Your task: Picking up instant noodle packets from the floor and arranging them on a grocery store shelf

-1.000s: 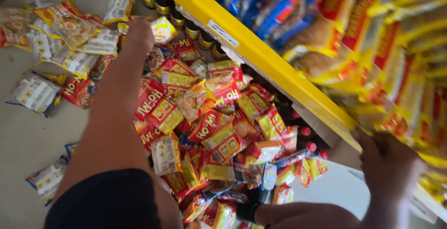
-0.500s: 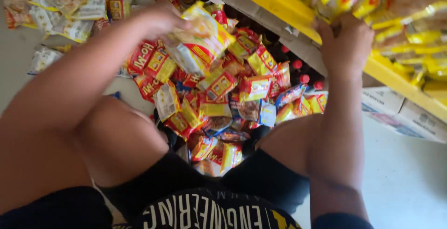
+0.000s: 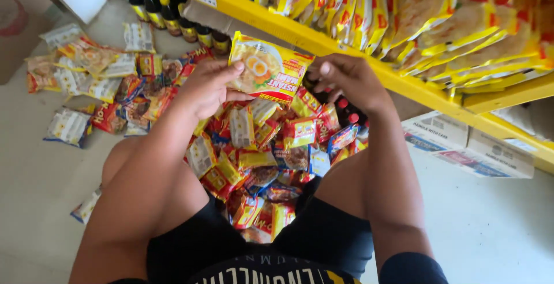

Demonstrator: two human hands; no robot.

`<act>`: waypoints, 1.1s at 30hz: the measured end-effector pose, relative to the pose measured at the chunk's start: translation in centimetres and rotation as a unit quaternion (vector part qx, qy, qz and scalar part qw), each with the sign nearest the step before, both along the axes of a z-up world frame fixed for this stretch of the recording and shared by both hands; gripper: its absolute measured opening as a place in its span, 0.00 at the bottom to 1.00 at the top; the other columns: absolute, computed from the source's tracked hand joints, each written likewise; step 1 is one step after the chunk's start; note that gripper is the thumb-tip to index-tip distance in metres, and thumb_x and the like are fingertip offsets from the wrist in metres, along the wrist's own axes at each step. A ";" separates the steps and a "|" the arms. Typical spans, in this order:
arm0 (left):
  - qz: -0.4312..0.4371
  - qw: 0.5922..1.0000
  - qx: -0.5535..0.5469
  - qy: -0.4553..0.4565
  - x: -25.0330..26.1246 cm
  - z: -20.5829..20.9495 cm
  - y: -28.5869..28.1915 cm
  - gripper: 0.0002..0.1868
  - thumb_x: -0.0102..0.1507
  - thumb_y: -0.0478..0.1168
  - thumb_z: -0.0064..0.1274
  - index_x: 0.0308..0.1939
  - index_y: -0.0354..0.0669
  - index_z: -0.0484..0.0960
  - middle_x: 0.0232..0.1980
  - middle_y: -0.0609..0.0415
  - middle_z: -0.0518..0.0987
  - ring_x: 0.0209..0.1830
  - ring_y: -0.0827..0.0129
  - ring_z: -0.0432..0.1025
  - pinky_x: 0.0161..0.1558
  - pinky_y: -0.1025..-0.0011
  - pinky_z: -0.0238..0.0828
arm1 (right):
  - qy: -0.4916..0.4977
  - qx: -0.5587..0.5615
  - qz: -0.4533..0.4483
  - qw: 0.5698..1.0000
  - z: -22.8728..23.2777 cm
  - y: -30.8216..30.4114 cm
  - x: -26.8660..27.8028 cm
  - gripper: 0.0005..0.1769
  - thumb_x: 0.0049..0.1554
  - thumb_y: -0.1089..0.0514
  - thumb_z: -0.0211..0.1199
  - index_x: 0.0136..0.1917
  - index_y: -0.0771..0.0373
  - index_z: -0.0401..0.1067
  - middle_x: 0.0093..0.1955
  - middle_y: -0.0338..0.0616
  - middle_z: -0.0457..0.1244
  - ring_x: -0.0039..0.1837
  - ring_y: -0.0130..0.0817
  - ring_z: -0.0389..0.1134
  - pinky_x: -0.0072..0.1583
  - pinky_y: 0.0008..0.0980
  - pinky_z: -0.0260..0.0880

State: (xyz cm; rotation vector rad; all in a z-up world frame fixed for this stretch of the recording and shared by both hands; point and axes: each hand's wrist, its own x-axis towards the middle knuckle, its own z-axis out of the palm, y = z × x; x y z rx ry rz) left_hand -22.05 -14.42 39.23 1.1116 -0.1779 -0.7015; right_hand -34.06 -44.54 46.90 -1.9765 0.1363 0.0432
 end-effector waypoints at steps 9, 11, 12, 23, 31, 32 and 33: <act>-0.004 0.990 -0.137 0.032 -0.3 1.4 -2.0 0.08 0.67 0.43 0.58 0.43 0.44 0.86 0.53 0.43 0.85 0.53 0.48 0.81 0.57 0.36 0.77 | -0.063 0.167 0.090 0.980 -2.4 2.1 0.6 0.21 0.57 0.60 0.71 0.61 0.73 0.72 0.51 0.51 0.70 0.48 0.36 0.75 0.41 0.29 0.79; -0.034 0.989 -0.146 0.006 0.4 0.7 -1.8 0.07 0.67 0.44 0.57 0.43 0.49 0.88 0.54 0.45 0.85 0.57 0.49 0.80 0.61 0.35 0.74 | -0.081 0.179 0.072 0.978 -1.9 2.2 0.4 0.17 0.57 0.63 0.71 0.57 0.73 0.73 0.48 0.51 0.70 0.47 0.37 0.75 0.41 0.31 0.80; -0.014 0.994 -0.063 -0.084 1.0 -0.1 -1.5 0.14 0.64 0.43 0.62 0.51 0.42 0.83 0.56 0.41 0.83 0.56 0.49 0.79 0.58 0.40 0.77 | -0.084 0.182 0.069 0.977 -1.9 1.9 0.3 0.14 0.57 0.65 0.70 0.54 0.73 0.74 0.44 0.50 0.70 0.44 0.35 0.75 0.40 0.30 0.79; -0.185 0.936 0.109 -0.280 -0.7 2.1 -2.9 0.39 0.52 0.38 0.73 0.66 0.38 0.77 0.60 0.38 0.81 0.51 0.54 0.78 0.51 0.57 0.80 | -0.128 0.100 0.127 0.979 -2.8 1.4 0.6 0.08 0.53 0.64 0.74 0.45 0.70 0.80 0.30 0.45 0.67 0.32 0.26 0.70 0.37 0.23 0.71; 0.043 0.992 -0.096 -0.067 1.9 0.5 -5.1 0.24 0.61 0.37 0.66 0.59 0.39 0.75 0.47 0.50 0.83 0.41 0.61 0.82 0.38 0.67 0.84 | -0.183 0.161 0.032 0.969 -2.8 1.9 1.3 0.45 0.60 0.40 0.68 0.79 0.67 0.55 0.50 0.62 0.69 0.45 0.44 0.74 0.41 0.38 0.81; 0.039 0.992 -0.097 -0.070 1.6 0.7 -5.4 0.24 0.61 0.37 0.66 0.59 0.39 0.75 0.47 0.50 0.83 0.41 0.61 0.82 0.38 0.67 0.84 | -0.186 0.159 0.029 0.969 -2.9 2.6 1.4 0.45 0.60 0.40 0.68 0.79 0.67 0.55 0.50 0.62 0.69 0.45 0.44 0.74 0.41 0.38 0.81; 0.057 0.990 -0.107 -0.073 1.4 1.0 -5.7 0.23 0.62 0.36 0.66 0.59 0.41 0.76 0.47 0.51 0.83 0.40 0.62 0.82 0.36 0.69 0.84 | -0.180 0.180 0.030 0.967 -2.9 3.4 1.5 0.45 0.57 0.43 0.72 0.77 0.67 0.58 0.51 0.62 0.68 0.44 0.45 0.75 0.40 0.40 0.81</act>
